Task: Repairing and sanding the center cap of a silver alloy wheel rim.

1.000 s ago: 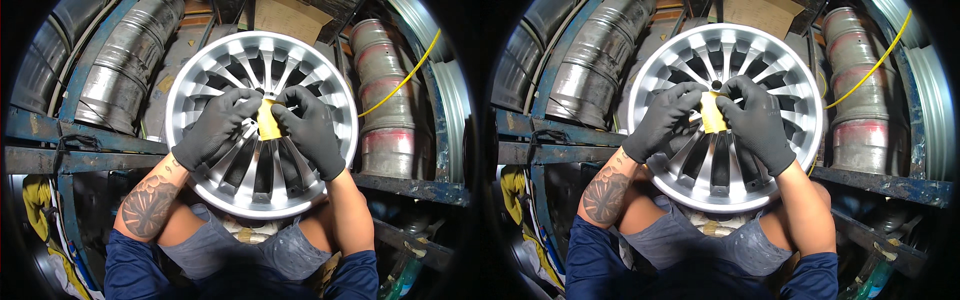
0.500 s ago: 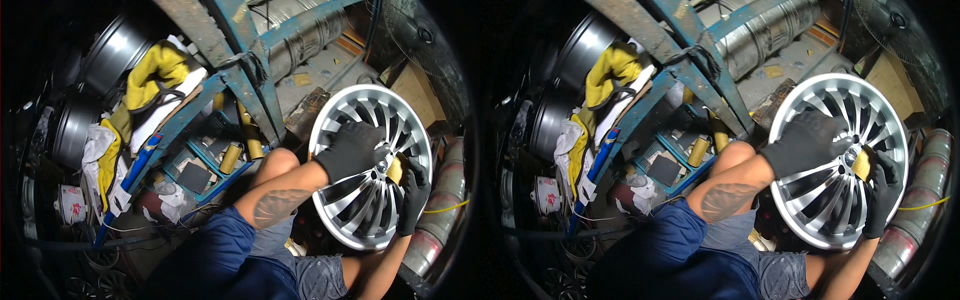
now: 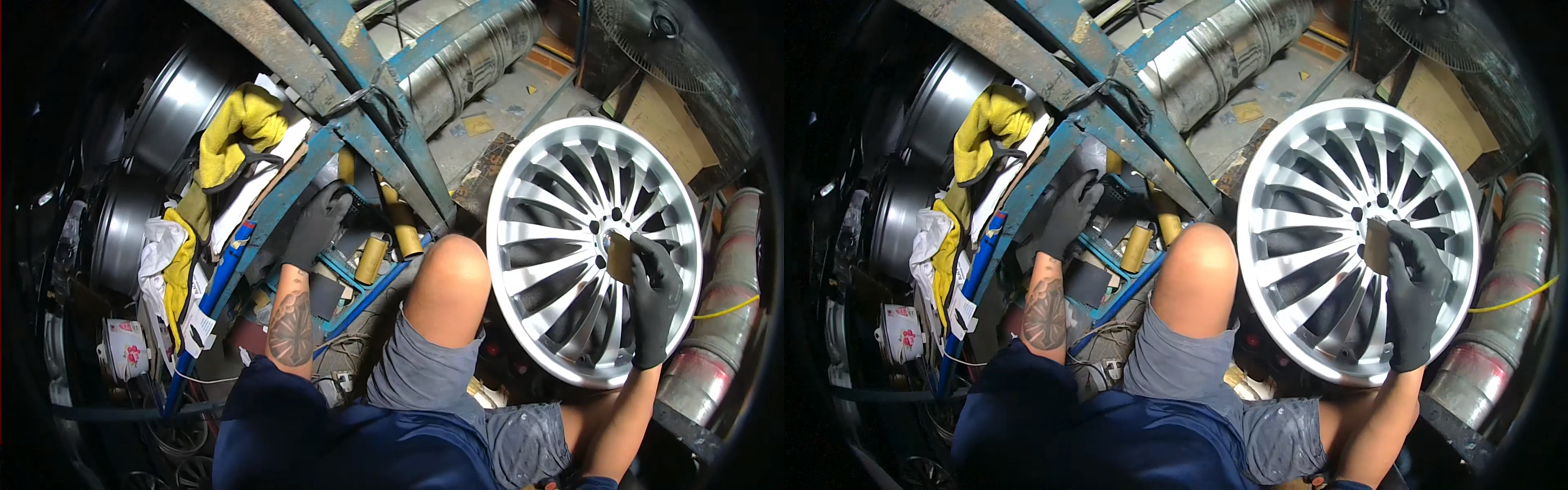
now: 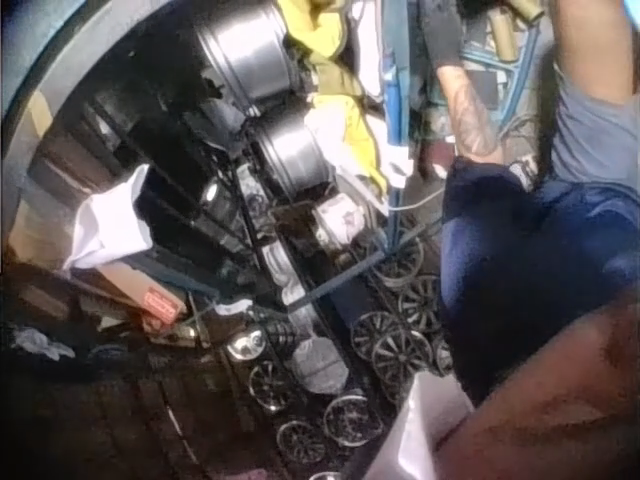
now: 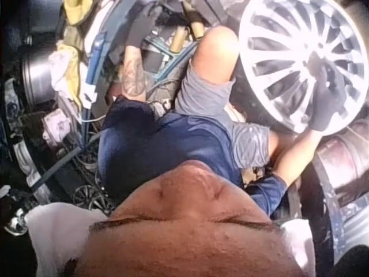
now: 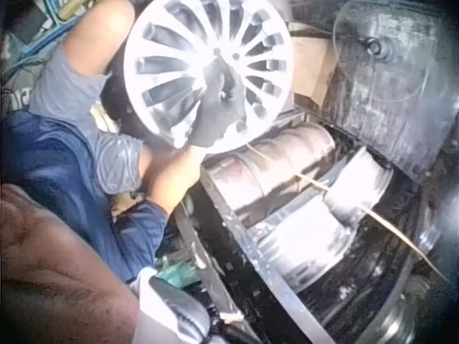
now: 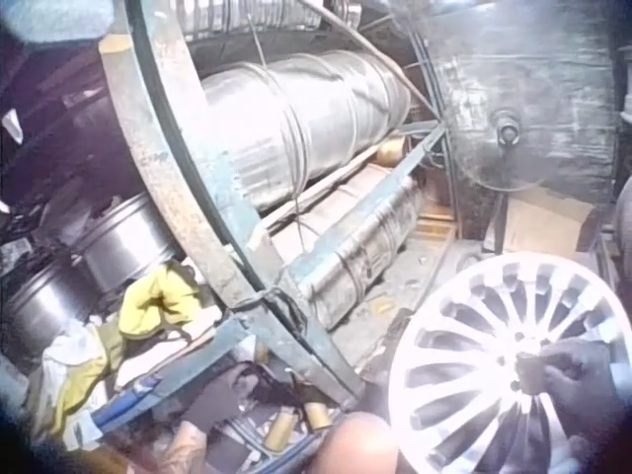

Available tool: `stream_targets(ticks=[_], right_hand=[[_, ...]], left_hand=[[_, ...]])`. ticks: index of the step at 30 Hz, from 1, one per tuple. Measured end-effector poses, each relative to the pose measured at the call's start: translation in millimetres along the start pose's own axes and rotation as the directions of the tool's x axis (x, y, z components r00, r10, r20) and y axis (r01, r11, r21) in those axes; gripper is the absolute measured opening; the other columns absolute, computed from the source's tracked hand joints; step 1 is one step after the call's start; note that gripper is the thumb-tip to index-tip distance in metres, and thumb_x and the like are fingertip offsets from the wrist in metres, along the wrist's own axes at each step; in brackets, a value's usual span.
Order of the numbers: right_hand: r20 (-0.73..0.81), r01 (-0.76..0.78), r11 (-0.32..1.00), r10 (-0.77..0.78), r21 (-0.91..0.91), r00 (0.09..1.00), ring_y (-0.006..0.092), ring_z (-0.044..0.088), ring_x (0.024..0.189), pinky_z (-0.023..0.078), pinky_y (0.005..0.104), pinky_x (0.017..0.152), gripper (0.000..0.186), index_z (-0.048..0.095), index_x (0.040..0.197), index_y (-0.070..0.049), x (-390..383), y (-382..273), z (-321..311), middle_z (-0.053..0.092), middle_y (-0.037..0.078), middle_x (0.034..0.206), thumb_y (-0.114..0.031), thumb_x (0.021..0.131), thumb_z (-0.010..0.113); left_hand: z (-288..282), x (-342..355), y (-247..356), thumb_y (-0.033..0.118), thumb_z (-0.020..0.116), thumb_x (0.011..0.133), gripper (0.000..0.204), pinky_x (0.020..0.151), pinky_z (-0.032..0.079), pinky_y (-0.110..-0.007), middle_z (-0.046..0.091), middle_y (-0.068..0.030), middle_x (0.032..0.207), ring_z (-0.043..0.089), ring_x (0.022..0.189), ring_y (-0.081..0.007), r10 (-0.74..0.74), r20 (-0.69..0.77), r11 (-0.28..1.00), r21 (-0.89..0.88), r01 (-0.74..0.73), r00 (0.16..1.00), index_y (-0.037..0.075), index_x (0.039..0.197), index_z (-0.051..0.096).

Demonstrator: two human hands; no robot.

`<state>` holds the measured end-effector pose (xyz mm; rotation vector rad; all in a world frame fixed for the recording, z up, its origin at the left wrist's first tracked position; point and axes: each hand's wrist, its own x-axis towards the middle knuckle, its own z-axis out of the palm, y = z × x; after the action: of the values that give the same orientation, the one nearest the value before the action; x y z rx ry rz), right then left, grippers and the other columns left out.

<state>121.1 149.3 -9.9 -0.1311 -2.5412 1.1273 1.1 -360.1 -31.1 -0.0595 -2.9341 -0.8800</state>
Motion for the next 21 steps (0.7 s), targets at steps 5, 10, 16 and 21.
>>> stream_targets(ticks=[5, 10, 16, 21], right_hand=[[0.074, -0.125, 0.939, 0.106, 0.321, 0.992, 0.0113, 0.065, 0.095, 0.05, 0.0256, 0.086, 0.026, 0.069, 0.115, 0.001, 3.9, -8.7, 13.6, 0.072, 0.006, 0.104, 0.003, 0.091, 0.061], [0.036, -0.163, 0.785, 0.178, 0.598, 0.983, 0.0119, 0.065, 0.096, 0.051, 0.0249, 0.088, 0.022, 0.068, 0.113, 0.003, 8.1, 6.6, 19.6, 0.071, 0.008, 0.107, 0.003, 0.093, 0.06], [0.008, -0.21, 0.774, 0.257, 0.597, 0.966, 0.0134, 0.065, 0.093, 0.052, 0.0269, 0.087, 0.021, 0.071, 0.105, 0.002, 2.8, 11.7, -9.3, 0.071, 0.008, 0.104, 0.006, 0.087, 0.06], [0.079, -0.198, 0.899, 0.182, 0.391, 0.98, 0.0165, 0.067, 0.095, 0.052, 0.0289, 0.087, 0.021, 0.074, 0.102, 0.002, 1.7, -8.9, -19.6, 0.073, 0.009, 0.101, -0.001, 0.082, 0.069]], left_hand=[[19.9, -2.1, 132.1, 0.033, 0.056, 0.104, 0.04, 0.093, 0.051, -0.031, 0.069, -0.0113, 0.11, 0.066, 0.104, -0.0166, 0.361, 0.247, 0.802, -0.575, -0.164, 0.899, -0.001, 0.125, 0.063], [115.3, 0.8, 260.2, 0.04, 0.066, 0.094, 0.063, 0.093, 0.052, -0.042, 0.063, -0.0229, 0.126, 0.068, 0.105, -0.0337, 0.699, 0.138, 0.678, -0.441, -0.588, 0.702, 0.005, 0.144, 0.05], [170.4, -1.4, 313.7, 0.032, 0.072, 0.091, 0.031, 0.073, 0.053, -0.034, 0.071, -0.0146, 0.088, 0.07, 0.079, -0.0231, 0.66, 0.15, 0.579, -0.726, -0.372, 0.736, 0.002, 0.098, 0.071], [170.3, -23.4, 304.1, 0.018, 0.076, 0.089, 0.021, 0.076, 0.052, -0.025, 0.072, -0.0055, 0.09, 0.064, 0.083, -0.0077, 0.531, 0.308, 0.542, -0.839, -0.038, 0.789, 0.001, 0.099, 0.072]])
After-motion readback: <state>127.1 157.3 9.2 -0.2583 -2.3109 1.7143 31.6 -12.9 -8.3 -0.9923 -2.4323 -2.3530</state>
